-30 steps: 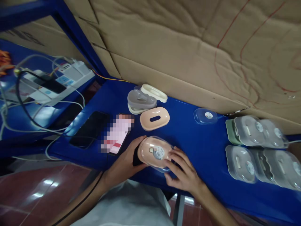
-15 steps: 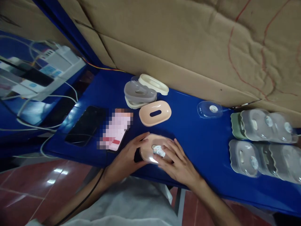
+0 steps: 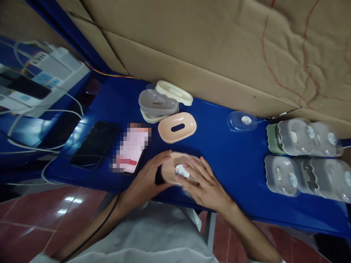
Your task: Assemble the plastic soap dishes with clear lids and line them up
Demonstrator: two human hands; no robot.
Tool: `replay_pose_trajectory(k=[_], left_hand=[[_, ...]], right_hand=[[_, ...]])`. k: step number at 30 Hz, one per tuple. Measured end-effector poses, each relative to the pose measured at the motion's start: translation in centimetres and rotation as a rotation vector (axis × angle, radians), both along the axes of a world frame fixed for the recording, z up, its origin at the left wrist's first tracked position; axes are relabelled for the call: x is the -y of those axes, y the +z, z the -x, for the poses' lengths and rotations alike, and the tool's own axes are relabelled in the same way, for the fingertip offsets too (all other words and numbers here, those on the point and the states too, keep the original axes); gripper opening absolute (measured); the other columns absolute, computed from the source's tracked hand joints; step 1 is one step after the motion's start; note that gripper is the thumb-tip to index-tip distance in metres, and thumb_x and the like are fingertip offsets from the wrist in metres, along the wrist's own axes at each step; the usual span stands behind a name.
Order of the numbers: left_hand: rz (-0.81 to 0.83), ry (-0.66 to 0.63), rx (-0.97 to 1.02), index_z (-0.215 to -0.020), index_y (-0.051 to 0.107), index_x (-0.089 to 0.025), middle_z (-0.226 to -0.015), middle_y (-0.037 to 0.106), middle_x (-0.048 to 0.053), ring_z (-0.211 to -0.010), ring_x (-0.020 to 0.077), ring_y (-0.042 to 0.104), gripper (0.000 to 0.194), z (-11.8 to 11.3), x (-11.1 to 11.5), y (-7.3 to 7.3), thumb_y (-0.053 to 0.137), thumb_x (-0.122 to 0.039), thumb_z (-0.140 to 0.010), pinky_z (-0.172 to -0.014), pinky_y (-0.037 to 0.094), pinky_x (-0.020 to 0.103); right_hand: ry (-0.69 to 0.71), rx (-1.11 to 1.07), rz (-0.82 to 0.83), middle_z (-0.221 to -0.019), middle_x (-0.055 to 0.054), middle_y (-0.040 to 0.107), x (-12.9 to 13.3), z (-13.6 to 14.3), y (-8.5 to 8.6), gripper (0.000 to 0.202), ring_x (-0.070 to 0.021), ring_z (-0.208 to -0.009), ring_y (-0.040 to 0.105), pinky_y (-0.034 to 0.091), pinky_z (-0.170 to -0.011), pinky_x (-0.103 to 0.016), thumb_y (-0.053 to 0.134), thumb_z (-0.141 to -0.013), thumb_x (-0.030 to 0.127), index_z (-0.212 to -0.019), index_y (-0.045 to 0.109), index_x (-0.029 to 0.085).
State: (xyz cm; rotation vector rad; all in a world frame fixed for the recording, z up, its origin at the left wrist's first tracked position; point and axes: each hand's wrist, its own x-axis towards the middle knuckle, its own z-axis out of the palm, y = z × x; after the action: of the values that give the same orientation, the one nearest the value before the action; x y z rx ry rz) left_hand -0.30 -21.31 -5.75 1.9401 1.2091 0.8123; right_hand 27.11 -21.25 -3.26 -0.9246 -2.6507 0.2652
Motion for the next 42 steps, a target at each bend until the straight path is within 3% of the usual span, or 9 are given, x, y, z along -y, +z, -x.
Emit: replay_pose_trajectory(k=[8, 12, 17, 21, 25, 28, 31, 38, 42], left_hand=[[-0.032, -0.048, -0.079, -0.164, 0.030, -0.031, -0.169, 0.045, 0.014, -0.155, 0.0319, 0.047, 0.084, 0.2, 0.0, 0.3, 0.078, -0.026, -0.095, -0.124, 0.047, 0.053], [-0.025, -0.034, -0.093, -0.163, 0.033, -0.030, -0.168, 0.044, 0.013, -0.155, 0.0293, 0.047, 0.072, 0.5, 0.1, 0.5, 0.070, -0.028, -0.101, -0.123, 0.049, 0.050], [-0.184, 0.014, -0.107, -0.155, 0.046, -0.026, -0.158, 0.053, 0.014, -0.145, 0.0264, 0.057, 0.057, 0.4, -0.6, 1.6, 0.067, -0.023, -0.103, -0.120, 0.052, 0.045], [-0.399, 0.099, -0.277, -0.151, 0.051, -0.022, -0.159, 0.051, 0.019, -0.149, 0.0361, 0.052, 0.053, -0.7, -2.3, 2.9, 0.069, -0.022, -0.101, -0.120, 0.050, 0.055], [-0.441, 0.123, -0.469, -0.158, 0.045, -0.018, -0.167, 0.045, 0.022, -0.152, 0.0434, 0.047, 0.058, -1.4, -3.9, 3.2, 0.064, -0.029, -0.104, -0.119, 0.047, 0.062], [-0.427, 0.109, -0.512, -0.159, 0.044, -0.016, -0.162, 0.052, 0.021, -0.151, 0.0407, 0.049, 0.058, -1.3, -4.2, 2.6, 0.061, -0.031, -0.105, -0.120, 0.046, 0.061], [-0.422, 0.105, -0.524, -0.158, 0.045, -0.016, -0.159, 0.056, 0.020, -0.152, 0.0389, 0.049, 0.056, -1.0, -4.0, 1.9, 0.059, -0.030, -0.106, -0.120, 0.045, 0.059], [-0.492, 0.117, -0.496, -0.150, 0.056, -0.015, -0.159, 0.053, 0.023, -0.149, 0.0413, 0.050, 0.048, -0.7, -3.6, 2.3, 0.062, -0.027, -0.104, -0.118, 0.046, 0.060], [-0.573, 0.010, -0.488, -0.148, 0.061, -0.020, -0.160, 0.055, 0.019, -0.147, 0.0380, 0.053, 0.044, -1.9, -3.0, 2.8, 0.063, -0.026, -0.104, -0.124, 0.038, 0.059]], right_hand=[[-0.069, 0.045, -0.112, -0.149, -0.005, 0.066, 1.1, -0.6, 0.2, 0.046, -0.0291, -0.154, 0.046, 0.038, -0.130, -0.057, 0.069, -0.102, 0.032, -0.148, 0.063, 0.034], [-0.333, 0.094, -0.124, -0.149, -0.010, 0.065, 3.0, -3.6, 0.5, 0.052, -0.0324, -0.150, 0.051, 0.045, -0.121, -0.057, 0.070, -0.100, 0.031, -0.151, 0.059, 0.032], [-0.770, 0.248, -0.188, -0.154, -0.015, 0.060, 3.0, -8.1, 1.7, 0.048, -0.0350, -0.147, 0.053, 0.031, -0.124, -0.064, 0.061, -0.106, 0.033, -0.153, 0.053, 0.027], [-0.927, 0.347, -0.157, -0.162, -0.018, 0.052, -0.6, -10.1, 2.9, 0.057, -0.0389, -0.151, 0.047, 0.027, -0.124, -0.068, 0.050, -0.109, 0.051, -0.159, 0.046, 0.024], [-0.915, 0.348, -0.086, -0.168, -0.024, 0.042, -7.2, -10.3, 4.2, 0.067, -0.0420, -0.154, 0.041, 0.032, -0.122, -0.066, 0.044, -0.110, 0.056, -0.162, 0.043, 0.014], [-0.892, 0.355, -0.016, -0.156, -0.029, 0.055, -11.6, -9.0, 4.4, 0.063, -0.0427, -0.145, 0.051, 0.033, -0.119, -0.071, 0.043, -0.112, 0.051, -0.157, 0.049, 0.007], [-0.807, 0.388, 0.028, -0.148, -0.027, 0.063, -13.0, -6.5, 3.9, 0.056, -0.0426, -0.139, 0.057, 0.026, -0.119, -0.078, 0.049, -0.111, 0.049, -0.151, 0.058, 0.010], [-0.373, 0.277, -0.001, -0.157, -0.009, 0.058, -5.6, -3.1, 5.1, 0.040, -0.0292, -0.147, 0.053, 0.012, -0.132, -0.066, 0.048, -0.112, 0.035, -0.150, 0.060, 0.032], [-0.693, 0.263, -0.132, -0.166, -0.016, 0.047, -2.1, -6.6, 4.8, 0.055, -0.0373, -0.157, 0.039, 0.024, -0.128, -0.066, 0.055, -0.108, 0.046, -0.158, 0.050, 0.024]])
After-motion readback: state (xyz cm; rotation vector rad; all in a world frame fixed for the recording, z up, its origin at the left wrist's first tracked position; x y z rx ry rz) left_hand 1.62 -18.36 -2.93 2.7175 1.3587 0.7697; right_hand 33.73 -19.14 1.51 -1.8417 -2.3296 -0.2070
